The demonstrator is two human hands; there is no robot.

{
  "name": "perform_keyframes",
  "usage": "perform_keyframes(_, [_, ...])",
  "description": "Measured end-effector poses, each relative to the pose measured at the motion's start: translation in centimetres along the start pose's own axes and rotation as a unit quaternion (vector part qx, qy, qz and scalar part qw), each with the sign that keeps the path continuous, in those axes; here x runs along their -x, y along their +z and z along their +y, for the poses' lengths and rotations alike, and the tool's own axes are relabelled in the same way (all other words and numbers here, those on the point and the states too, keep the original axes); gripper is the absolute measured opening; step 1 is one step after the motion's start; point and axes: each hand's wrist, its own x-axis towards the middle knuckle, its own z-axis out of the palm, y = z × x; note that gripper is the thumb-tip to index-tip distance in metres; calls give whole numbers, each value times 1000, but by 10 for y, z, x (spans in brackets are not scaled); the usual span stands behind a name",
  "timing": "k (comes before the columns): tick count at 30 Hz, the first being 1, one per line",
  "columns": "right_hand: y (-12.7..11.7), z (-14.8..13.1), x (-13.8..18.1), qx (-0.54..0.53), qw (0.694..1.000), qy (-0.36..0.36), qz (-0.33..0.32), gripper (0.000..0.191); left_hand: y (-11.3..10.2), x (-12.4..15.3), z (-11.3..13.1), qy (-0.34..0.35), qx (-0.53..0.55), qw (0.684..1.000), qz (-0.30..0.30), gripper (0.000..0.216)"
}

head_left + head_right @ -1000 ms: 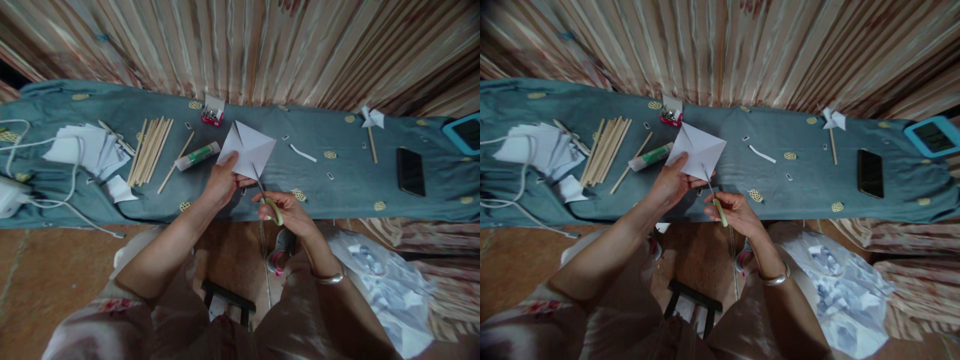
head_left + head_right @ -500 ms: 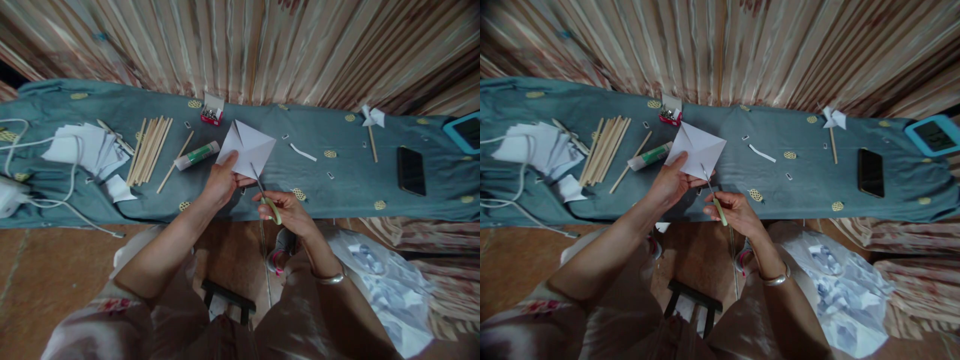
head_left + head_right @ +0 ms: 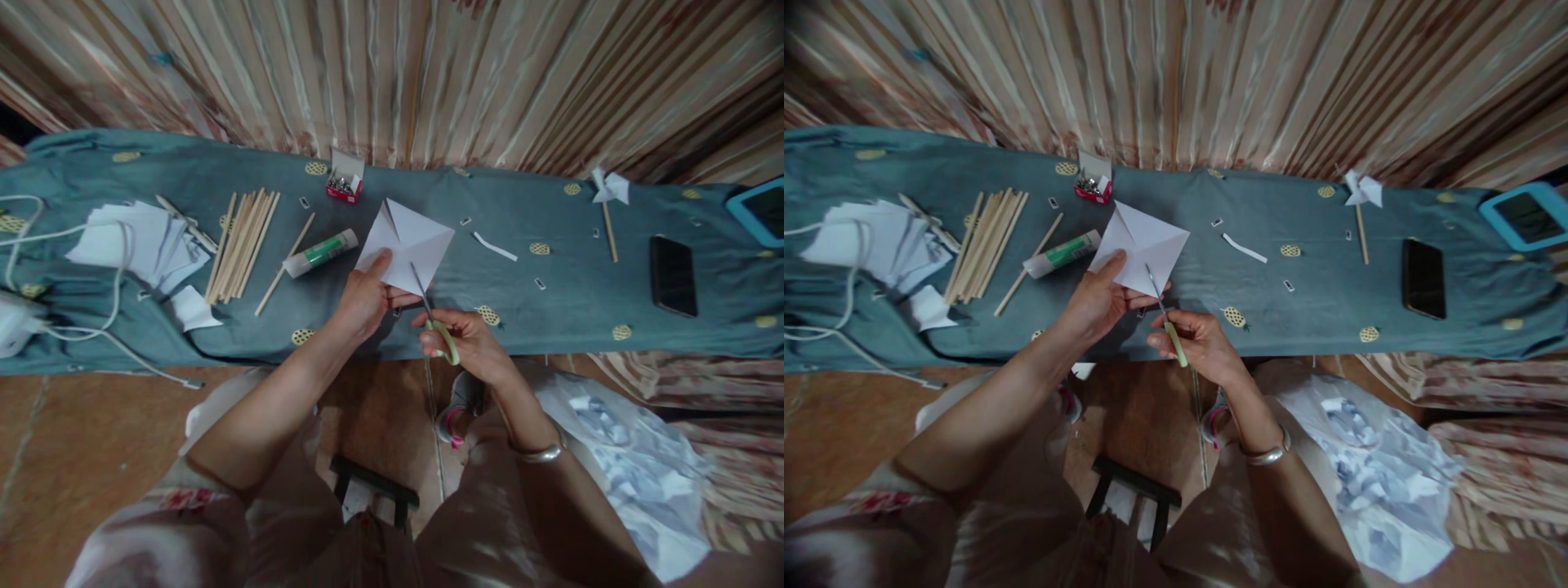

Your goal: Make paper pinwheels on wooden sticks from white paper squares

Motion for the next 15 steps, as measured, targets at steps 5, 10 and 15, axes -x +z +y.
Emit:
perform_keyframes(5, [0, 4, -1, -8, 1000, 8, 13, 44, 0, -1, 0, 1, 5, 1000, 3, 41])
perform_keyframes(10, [2, -1, 0, -7, 1000, 8, 17, 43, -1, 0, -3, -6, 3, 1000, 4, 42])
perform_keyframes(15, [2, -1, -1, -2, 1000, 3, 21, 44, -2, 1, -4, -5, 1, 1000, 2, 40])
